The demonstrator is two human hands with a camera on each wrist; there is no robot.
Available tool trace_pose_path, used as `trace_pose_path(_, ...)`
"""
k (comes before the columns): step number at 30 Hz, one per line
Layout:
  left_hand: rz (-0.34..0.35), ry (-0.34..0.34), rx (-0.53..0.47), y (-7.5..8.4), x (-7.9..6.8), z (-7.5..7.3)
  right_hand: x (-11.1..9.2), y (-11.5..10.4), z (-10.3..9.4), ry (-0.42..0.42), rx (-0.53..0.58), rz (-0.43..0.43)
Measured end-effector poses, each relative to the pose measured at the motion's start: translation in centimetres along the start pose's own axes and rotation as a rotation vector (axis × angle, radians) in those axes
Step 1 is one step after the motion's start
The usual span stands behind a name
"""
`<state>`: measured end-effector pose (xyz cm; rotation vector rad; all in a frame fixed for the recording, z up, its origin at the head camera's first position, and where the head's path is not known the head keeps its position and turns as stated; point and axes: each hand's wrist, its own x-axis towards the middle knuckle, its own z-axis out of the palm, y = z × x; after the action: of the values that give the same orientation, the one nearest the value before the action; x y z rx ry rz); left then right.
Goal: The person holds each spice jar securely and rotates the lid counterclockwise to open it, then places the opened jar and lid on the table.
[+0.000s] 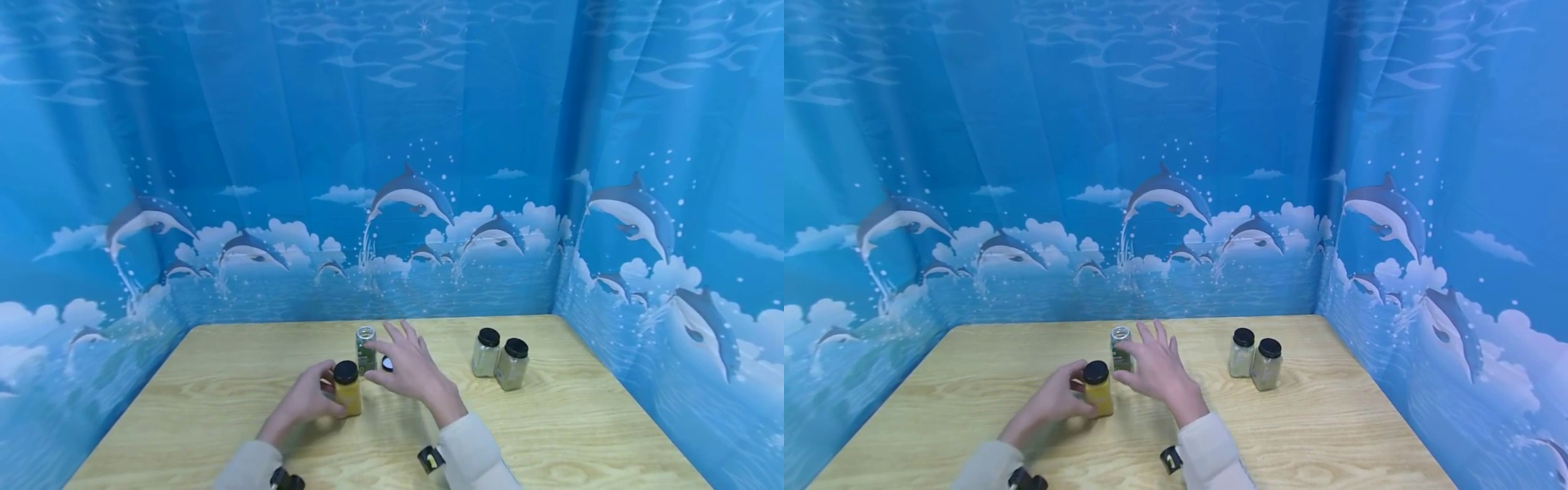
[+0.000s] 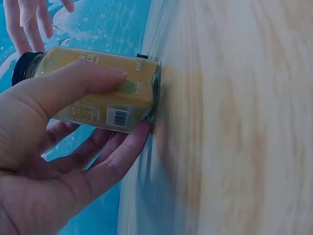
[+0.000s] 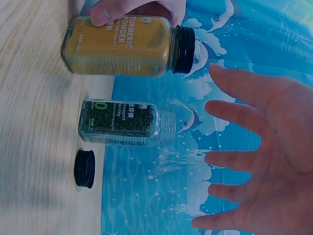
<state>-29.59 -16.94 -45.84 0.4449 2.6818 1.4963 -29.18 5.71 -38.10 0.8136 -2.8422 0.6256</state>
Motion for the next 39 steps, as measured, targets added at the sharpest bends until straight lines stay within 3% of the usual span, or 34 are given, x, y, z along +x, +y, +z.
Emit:
trace_pose_path(13,0.038,-0.037,0.023,0.5,-0.1,0.9,0.1,-0.9,0.8,0.039,-0.023,-0.025)
trace_pose_path(23,0.004,-0.029,0.005,0.8,-0.4,1.1,0.2,-1.7,2.0,0.107,-0.036,-0.068)
trace_pose_path(39,0.009,-0.056,0.023,1.0,-0.4,1.3,0.3,-2.4,2.8,0.157,-0.103,-0.007)
